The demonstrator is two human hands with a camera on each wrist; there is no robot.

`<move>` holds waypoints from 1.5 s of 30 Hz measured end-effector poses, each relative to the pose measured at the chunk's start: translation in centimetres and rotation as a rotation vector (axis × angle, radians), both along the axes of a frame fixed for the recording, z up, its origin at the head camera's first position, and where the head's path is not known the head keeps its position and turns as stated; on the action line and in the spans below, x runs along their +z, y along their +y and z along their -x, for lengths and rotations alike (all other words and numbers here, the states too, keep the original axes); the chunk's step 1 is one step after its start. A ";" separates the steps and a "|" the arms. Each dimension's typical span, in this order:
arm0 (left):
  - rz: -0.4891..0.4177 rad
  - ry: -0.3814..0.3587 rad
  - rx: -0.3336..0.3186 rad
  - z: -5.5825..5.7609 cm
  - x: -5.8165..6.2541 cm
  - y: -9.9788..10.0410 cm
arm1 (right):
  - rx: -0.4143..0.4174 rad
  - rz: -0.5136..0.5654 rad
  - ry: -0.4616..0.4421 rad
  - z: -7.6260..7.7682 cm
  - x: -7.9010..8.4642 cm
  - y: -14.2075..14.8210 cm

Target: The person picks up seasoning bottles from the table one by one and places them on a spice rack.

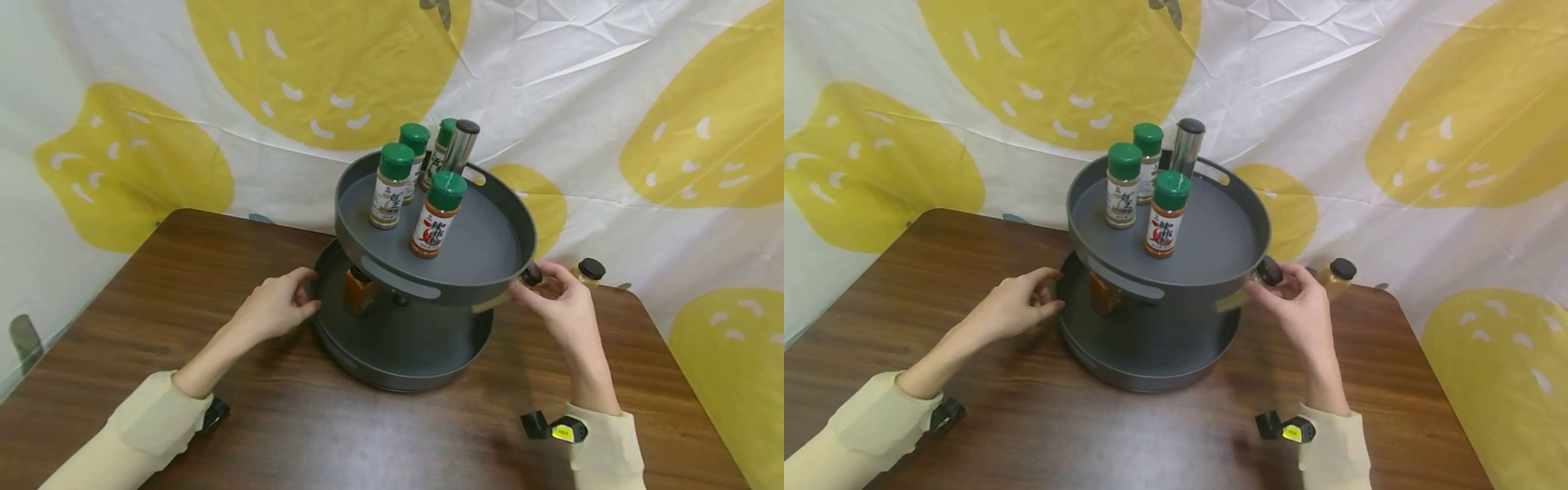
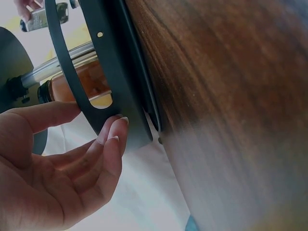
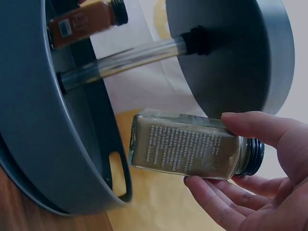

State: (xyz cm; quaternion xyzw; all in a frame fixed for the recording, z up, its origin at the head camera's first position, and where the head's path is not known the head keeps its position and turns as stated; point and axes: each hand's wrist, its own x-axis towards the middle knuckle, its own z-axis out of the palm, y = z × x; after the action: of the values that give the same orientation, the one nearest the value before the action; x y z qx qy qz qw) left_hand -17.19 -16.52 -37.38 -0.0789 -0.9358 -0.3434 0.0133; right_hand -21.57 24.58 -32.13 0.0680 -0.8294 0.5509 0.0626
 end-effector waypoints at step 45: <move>-0.004 -0.002 -0.002 -0.2 0.2 -0.1 | 0.268 -0.179 0.168 -2.9 -2.7 -8.1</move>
State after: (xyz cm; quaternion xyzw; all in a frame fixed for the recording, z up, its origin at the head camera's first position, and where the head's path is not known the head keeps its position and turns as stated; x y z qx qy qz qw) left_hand -17.02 -16.57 -37.20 -0.0792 -0.9350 -0.3454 0.0122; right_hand -18.69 16.52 -34.86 0.2289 -0.8506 0.4706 0.0514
